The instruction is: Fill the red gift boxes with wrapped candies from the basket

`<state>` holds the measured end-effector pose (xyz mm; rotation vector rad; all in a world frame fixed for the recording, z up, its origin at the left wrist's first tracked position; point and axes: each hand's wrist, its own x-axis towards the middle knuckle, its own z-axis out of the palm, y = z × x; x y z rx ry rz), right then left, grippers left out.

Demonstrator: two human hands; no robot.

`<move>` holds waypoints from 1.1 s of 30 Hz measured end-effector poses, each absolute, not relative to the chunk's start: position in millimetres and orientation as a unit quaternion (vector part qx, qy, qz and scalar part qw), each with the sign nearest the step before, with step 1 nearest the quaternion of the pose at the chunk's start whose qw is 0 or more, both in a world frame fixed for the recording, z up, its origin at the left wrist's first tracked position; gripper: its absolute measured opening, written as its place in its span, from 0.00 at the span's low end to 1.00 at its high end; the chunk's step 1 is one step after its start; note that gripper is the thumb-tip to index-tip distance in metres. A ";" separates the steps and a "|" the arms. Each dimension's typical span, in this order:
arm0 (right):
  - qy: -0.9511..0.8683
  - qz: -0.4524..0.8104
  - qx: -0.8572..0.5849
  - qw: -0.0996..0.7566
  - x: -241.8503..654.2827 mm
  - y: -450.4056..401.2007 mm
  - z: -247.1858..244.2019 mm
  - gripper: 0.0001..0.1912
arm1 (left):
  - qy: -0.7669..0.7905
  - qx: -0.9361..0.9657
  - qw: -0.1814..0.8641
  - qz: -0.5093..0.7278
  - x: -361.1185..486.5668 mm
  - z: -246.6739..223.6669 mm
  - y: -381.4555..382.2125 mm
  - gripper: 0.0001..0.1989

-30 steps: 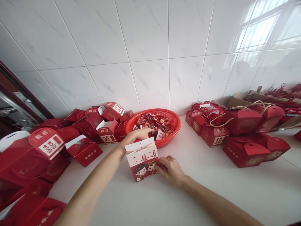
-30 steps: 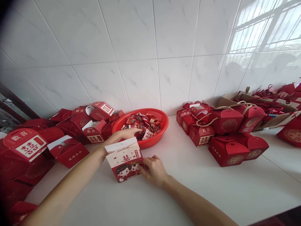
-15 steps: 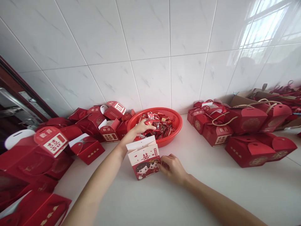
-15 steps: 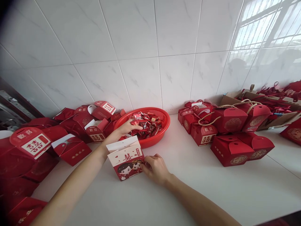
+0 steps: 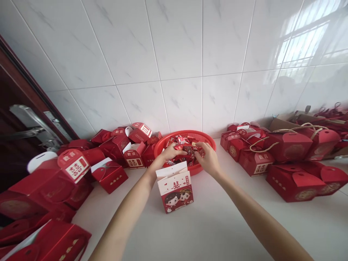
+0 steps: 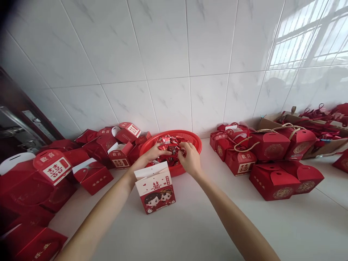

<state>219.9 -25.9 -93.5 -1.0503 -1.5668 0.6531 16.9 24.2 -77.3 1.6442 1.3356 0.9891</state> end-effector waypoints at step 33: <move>-0.518 0.607 -0.320 0.510 213.0 11.2 -71.5 0.17 | 0.461 0.614 0.487 0.416 24.8 -67.0 12.3 0.21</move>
